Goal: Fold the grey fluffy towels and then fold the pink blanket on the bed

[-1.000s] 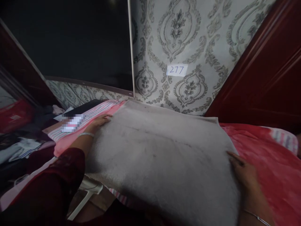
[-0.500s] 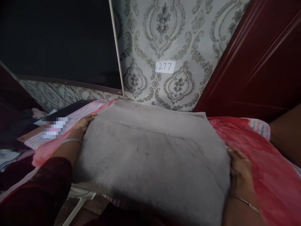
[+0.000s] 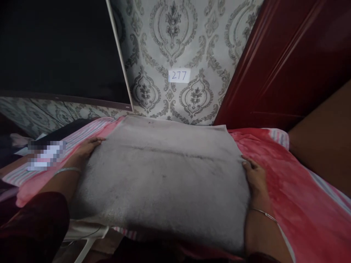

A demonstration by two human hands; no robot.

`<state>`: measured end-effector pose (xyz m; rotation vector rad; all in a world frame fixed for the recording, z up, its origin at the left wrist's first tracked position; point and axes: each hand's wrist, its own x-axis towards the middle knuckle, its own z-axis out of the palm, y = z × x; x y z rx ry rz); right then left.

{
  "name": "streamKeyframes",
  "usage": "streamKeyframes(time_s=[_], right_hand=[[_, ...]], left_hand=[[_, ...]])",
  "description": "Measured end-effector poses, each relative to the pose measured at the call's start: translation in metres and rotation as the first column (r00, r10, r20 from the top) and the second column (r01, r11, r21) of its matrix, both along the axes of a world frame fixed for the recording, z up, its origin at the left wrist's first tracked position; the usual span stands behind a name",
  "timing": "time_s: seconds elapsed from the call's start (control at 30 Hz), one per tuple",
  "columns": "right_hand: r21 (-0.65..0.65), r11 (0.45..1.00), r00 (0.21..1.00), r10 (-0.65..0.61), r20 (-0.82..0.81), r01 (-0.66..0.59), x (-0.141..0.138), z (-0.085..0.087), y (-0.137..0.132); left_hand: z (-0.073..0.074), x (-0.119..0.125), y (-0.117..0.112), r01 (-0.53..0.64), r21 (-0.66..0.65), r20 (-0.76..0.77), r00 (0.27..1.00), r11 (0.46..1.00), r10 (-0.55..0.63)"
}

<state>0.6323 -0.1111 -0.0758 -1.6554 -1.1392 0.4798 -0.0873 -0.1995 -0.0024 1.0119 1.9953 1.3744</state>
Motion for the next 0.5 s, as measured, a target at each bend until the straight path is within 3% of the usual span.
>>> streamKeyframes(time_s=[0.1, 0.17, 0.2, 0.27, 0.33, 0.4, 0.5], right_hand=[[0.049, 0.998, 0.997, 0.046, 0.055, -0.048, 0.004, -0.007, 0.005], [0.060, 0.989, 0.987, 0.126, 0.099, -0.132, 0.007, -0.009, 0.009], [0.054, 0.983, 0.978, 0.167, 0.120, -0.175, 0.009, -0.010, 0.011], [0.036, 0.971, 0.961, 0.229, 0.155, -0.237, 0.009, -0.010, 0.014], [0.023, 0.961, 0.946, 0.268, 0.185, -0.276, 0.009, -0.008, 0.017], [0.005, 0.952, 0.929, 0.296, 0.223, -0.305, 0.008, -0.006, 0.019], [-0.041, 0.950, 0.903, 0.308, 0.299, -0.310, 0.008, -0.003, 0.020]], left_hand=[[0.007, 0.002, -0.002, 0.027, -0.045, -0.078, 0.996, 0.999, -0.030], [0.010, 0.002, 0.002, 0.030, -0.055, -0.280, 0.959, 0.998, -0.044], [0.011, 0.003, 0.005, 0.039, -0.043, -0.432, 0.900, 0.998, -0.053], [0.009, 0.009, 0.013, 0.125, -0.016, -0.705, 0.702, 0.992, -0.100], [0.004, 0.020, 0.022, 0.296, -0.037, -0.812, 0.548, 0.954, -0.201], [-0.003, 0.035, 0.029, 0.438, -0.073, -0.817, 0.488, 0.896, -0.306], [-0.015, 0.054, 0.035, 0.525, -0.098, -0.809, 0.453, 0.845, -0.376]])
